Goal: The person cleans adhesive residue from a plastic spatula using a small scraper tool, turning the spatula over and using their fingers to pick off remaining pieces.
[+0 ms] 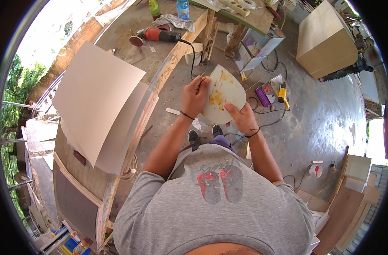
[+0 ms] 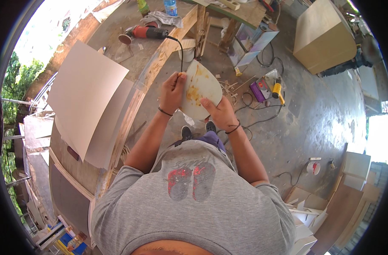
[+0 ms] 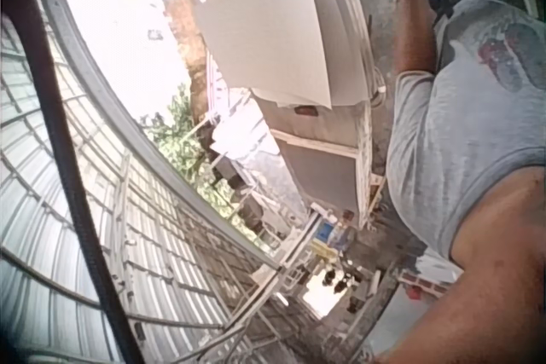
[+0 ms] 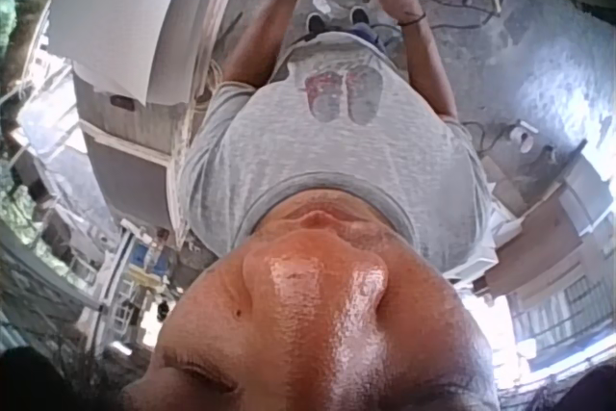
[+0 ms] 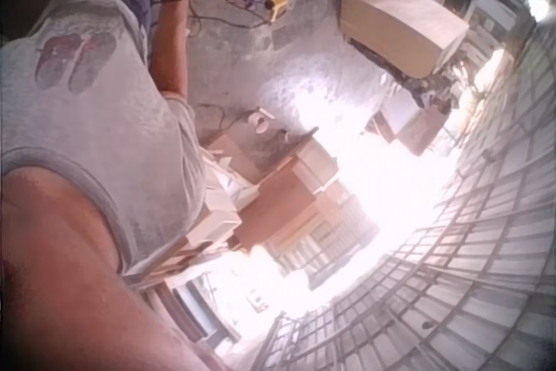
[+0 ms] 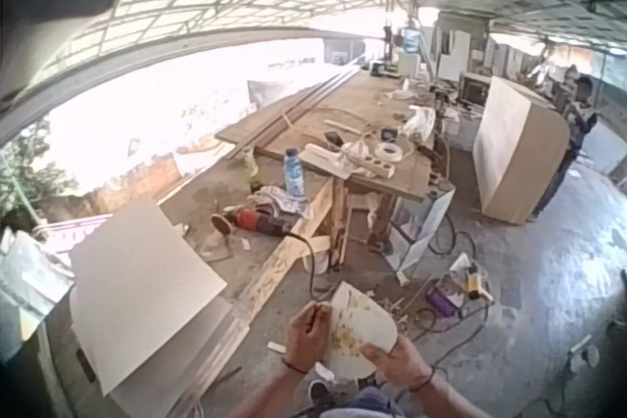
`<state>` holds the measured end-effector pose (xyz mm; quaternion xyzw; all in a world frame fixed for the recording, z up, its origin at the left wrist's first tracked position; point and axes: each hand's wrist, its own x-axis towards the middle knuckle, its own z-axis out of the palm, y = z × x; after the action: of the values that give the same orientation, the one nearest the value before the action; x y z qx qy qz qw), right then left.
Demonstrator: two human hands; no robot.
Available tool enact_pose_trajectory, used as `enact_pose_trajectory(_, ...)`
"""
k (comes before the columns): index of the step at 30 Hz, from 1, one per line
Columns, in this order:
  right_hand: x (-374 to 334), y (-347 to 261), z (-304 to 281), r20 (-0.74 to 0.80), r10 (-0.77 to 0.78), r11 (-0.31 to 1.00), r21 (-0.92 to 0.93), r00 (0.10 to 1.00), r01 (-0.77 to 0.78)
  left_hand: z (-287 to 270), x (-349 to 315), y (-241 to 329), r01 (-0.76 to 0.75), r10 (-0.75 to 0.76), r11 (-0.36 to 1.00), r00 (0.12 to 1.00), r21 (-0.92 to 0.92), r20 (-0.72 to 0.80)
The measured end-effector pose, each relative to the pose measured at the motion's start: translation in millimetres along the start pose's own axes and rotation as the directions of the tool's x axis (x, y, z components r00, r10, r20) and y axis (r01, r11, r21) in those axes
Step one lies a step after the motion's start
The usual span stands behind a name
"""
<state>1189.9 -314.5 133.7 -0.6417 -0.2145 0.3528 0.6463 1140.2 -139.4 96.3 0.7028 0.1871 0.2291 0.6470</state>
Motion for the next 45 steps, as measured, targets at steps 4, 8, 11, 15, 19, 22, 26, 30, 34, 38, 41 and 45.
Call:
enact_pose_trajectory(4, -0.2, -0.8, 3.1, 0.006, 0.073, 0.979, -0.193, 0.997, -0.071, 13.5, 2.2, -19.5, 0.078, -0.119, 0.951, 0.985, -0.297, -0.122)
enact_pose_trajectory(8, -5.3, -1.0, 0.4, 0.044, 0.003, 0.965, -0.262, 0.999, 0.009, -17.3, 14.9, -46.5, 0.316, -0.317, 0.817, 0.945, -0.482, 0.083)
enact_pose_trajectory(11, -11.6, 6.5, -15.4, 0.022, -0.042, 0.980, -0.196, 0.999, 0.046, -31.9, 16.5, -21.0, 0.387, -0.308, 0.760, 0.922, -0.522, 0.235)
enact_pose_trajectory(15, -10.3, 9.6, -24.7, 0.055, -0.051, 0.994, -0.096, 0.997, 0.056, -15.1, 4.5, 15.8, 0.071, 0.030, 0.915, 0.970, -0.396, 0.243)
enact_pose_trajectory(19, -9.5, 4.5, -22.0, 0.127, -0.052, 0.999, 0.013, 0.991, 0.051, -11.0, 9.6, 33.7, 0.079, 0.029, 0.972, 0.894, -0.221, 0.446)
enact_pose_trajectory(22, -9.2, 1.1, -17.5, 0.108, -0.047, 0.999, 0.031, 0.993, 0.044, -8.6, 13.4, 37.2, 0.002, 0.062, 0.986, 0.924, -0.168, 0.378)
enact_pose_trajectory(26, -8.0, -2.1, -7.0, 0.144, -0.015, 1.000, -0.013, 0.989, 0.017, -3.3, 18.8, 23.6, 0.047, 0.014, 0.974, 0.964, -0.221, 0.266)
enact_pose_trajectory(30, -5.9, 5.9, -0.1, 0.135, 0.078, 0.984, -0.167, 0.988, -0.055, -3.0, 27.7, 14.2, 0.222, -0.168, 0.960, 0.944, -0.171, 0.283)
enact_pose_trajectory(34, -0.9, 18.9, -8.3, 0.102, -0.099, 0.966, -0.229, 0.990, 0.120, 0.2, 24.3, 4.8, 0.237, -0.203, 0.963, 0.953, -0.132, 0.224)
enact_pose_trajectory(38, 1.6, 13.2, -29.0, 0.128, 0.052, 0.994, -0.105, 0.990, -0.039, -6.5, 17.1, 24.5, 0.382, -0.237, 0.854, 0.890, -0.353, 0.390)
enact_pose_trajectory(41, 2.8, 2.2, -34.4, 0.223, 0.068, 0.992, -0.118, 0.972, -0.042, -9.4, 19.1, 17.5, 0.111, -0.011, 0.969, 0.912, -0.221, 0.409)
enact_pose_trajectory(45, 0.2, 1.3, -39.7, 0.287, 0.107, 0.991, -0.102, 0.952, -0.081, -26.7, 30.1, 16.0, 0.089, -0.054, 0.995, 0.828, -0.035, 0.558)
